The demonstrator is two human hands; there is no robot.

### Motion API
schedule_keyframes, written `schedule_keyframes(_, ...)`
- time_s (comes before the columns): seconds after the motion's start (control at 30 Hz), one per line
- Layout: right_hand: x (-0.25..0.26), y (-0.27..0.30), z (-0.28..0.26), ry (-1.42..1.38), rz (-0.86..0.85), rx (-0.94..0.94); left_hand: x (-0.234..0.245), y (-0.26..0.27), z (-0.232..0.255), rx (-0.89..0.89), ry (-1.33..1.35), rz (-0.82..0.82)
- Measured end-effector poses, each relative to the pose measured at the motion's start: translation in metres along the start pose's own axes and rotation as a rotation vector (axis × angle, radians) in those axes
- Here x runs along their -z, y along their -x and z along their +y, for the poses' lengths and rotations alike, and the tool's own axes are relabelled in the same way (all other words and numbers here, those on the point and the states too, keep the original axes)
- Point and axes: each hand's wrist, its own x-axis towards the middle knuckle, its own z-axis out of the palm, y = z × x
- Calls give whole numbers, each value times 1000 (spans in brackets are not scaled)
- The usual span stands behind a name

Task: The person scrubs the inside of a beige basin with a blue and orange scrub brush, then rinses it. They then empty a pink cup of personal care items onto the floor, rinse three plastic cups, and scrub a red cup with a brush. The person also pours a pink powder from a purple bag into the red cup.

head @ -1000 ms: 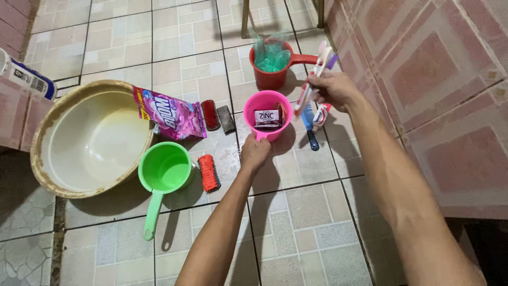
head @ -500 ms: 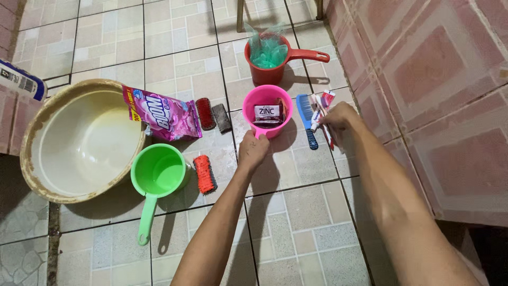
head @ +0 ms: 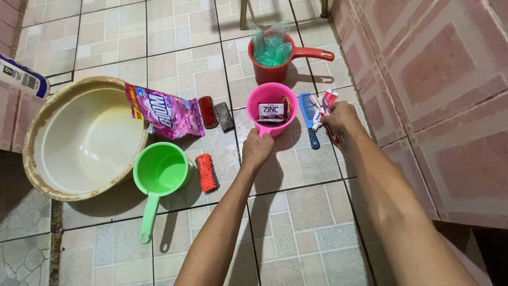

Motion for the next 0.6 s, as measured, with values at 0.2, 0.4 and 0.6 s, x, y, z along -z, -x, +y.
schedule_keyframes(0.2, 1, 0, 0, 36, 58, -3, -1, 4, 3, 38, -1, -11)
schedule_keyframes(0.4, 15, 12, -29, -25, 312, 88, 1, 7, 1, 16, 3, -19)
schedule_keyframes(0.6, 26, 37, -95, -146, 492, 563, -6, 3, -7, -24, -11, -20)
